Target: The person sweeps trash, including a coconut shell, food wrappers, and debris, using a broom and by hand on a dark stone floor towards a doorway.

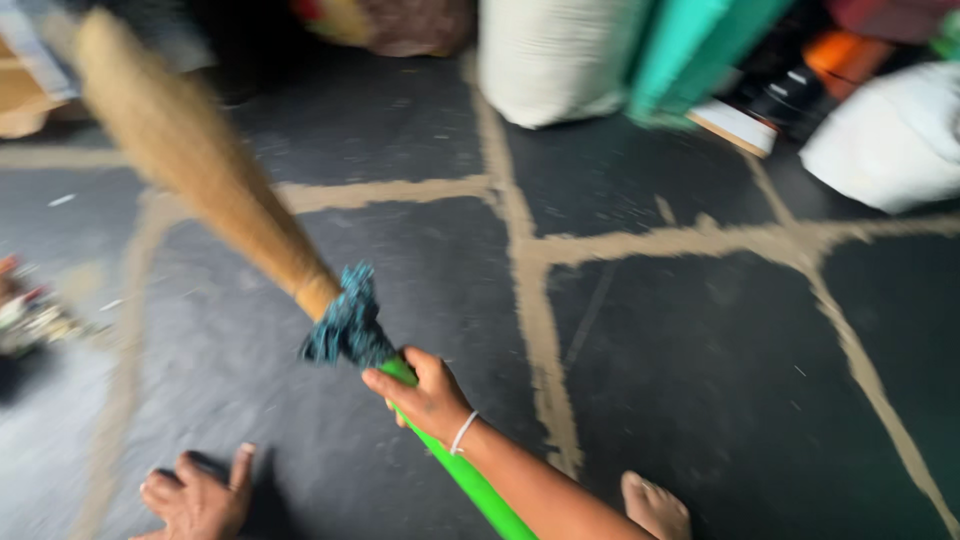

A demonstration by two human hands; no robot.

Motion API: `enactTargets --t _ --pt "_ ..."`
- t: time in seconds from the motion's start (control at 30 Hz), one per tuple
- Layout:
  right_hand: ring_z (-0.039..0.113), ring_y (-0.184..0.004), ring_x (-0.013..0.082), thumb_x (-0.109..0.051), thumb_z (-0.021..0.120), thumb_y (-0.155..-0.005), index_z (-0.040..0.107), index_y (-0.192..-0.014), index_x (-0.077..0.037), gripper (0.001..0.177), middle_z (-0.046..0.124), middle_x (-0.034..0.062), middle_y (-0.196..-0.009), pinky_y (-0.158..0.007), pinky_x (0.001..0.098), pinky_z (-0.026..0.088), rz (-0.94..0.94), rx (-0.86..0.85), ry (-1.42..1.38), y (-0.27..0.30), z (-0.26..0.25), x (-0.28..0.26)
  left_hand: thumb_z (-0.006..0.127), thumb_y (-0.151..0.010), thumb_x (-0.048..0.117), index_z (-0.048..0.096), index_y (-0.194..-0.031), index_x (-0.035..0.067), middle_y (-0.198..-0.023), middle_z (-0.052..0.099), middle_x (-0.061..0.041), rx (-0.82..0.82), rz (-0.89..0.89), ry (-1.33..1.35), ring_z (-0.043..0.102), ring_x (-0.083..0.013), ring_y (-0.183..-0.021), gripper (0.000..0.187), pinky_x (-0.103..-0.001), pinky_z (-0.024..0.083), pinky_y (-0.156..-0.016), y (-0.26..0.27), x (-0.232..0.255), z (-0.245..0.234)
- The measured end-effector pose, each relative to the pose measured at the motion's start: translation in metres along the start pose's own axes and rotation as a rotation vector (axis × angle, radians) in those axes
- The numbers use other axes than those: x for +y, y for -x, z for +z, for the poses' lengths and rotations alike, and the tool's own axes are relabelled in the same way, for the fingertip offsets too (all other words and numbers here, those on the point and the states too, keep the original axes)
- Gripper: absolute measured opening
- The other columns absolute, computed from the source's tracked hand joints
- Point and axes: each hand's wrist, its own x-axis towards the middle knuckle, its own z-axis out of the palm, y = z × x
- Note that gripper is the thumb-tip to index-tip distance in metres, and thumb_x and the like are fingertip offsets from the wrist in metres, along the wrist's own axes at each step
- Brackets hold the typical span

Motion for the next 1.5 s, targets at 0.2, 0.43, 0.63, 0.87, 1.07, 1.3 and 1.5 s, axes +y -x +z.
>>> enactTargets --t 0.2,0.43,0.63,0.87,1.07,1.3,1.5 --pt "0.055 -0.048 0.0116 -0.02 0.081 -0.081 0.058 -0.092 -0.009 0.027 0.058 0.002 -0.068 -0.044 0.0281 0.046 -0.094 0.43 -0.466 0.023 -0.124 0.003 0.047 -0.093 0.074 0.052 -0.145 0.011 -0.162 0.032 -0.021 0.074 0.417 0.194 0.017 -0.0387 -0.155 0.082 -0.088 0.003 -0.102 0.016 0.232 0.018" --pt "0.056 -0.045 0.0164 -0.022 0.078 -0.081 0.061 -0.092 -0.009 0.024 0.059 0.0054 -0.065 -0.042 0.0314 0.048 -0.123 1.068 -0.681 0.096 -0.271 0.063 0.046 -0.094 0.069 0.051 -0.142 0.019 -0.16 0.031 -0.015 -0.173 0.893 0.197 0.015 -0.0318 -0.152 0.07 -0.081 0.004 -0.107 0.128 0.454 0.016" --pt "0.064 -0.062 0.0285 -0.054 0.068 -0.087 0.06 -0.124 -0.006 0.061 0.063 0.014 -0.084 -0.06 0.0431 0.057 0.155 1.669 -0.842 0.187 -0.343 0.167 0.053 -0.092 0.062 0.054 -0.137 0.023 -0.155 0.037 -0.01 -0.362 0.963 0.258 0.022 -0.0335 -0.151 0.06 -0.079 0.007 -0.108 0.177 0.479 -0.026" --pt "0.061 -0.07 0.028 -0.056 0.062 -0.099 0.059 -0.12 0.002 0.061 0.062 0.0151 -0.087 -0.066 0.0427 0.054 0.292 1.709 -1.129 0.204 -0.325 0.283 0.071 -0.085 0.032 0.075 -0.105 0.018 -0.116 0.071 -0.001 -1.158 0.859 0.921 0.068 -0.0251 -0.098 0.025 -0.049 0.055 -0.081 0.254 0.495 -0.135" --pt "0.066 -0.072 0.0271 -0.045 0.045 -0.113 0.067 -0.093 0.001 0.055 0.069 0.016 -0.077 -0.074 0.0412 0.059 0.85 1.247 -0.434 0.329 -0.352 0.363 0.071 -0.085 0.027 0.076 -0.104 0.015 -0.113 0.072 -0.002 -1.252 0.943 0.772 0.069 -0.0233 -0.097 0.023 -0.046 0.055 -0.082 0.304 0.508 -0.112" --pt "0.068 -0.066 0.0247 -0.025 0.049 -0.102 0.07 -0.089 -0.001 0.034 0.072 0.012 -0.071 -0.067 0.0419 0.055 0.631 0.95 0.537 0.322 -0.353 0.32 0.07 -0.085 0.022 0.076 -0.102 0.012 -0.11 0.074 -0.003 -1.142 0.993 0.514 0.07 -0.0211 -0.097 0.02 -0.042 0.056 -0.084 0.315 0.515 -0.071" --pt "0.063 -0.056 0.0229 -0.028 0.061 -0.092 0.055 -0.114 -0.014 0.027 0.063 0.01 -0.082 -0.05 0.0396 0.054 -0.072 1.338 -0.692 0.182 -0.365 0.187 0.07 -0.085 0.017 0.077 -0.1 0.009 -0.108 0.075 -0.004 -1.139 1.017 0.468 0.07 -0.0193 -0.096 0.018 -0.039 0.056 -0.086 0.316 0.519 -0.06"
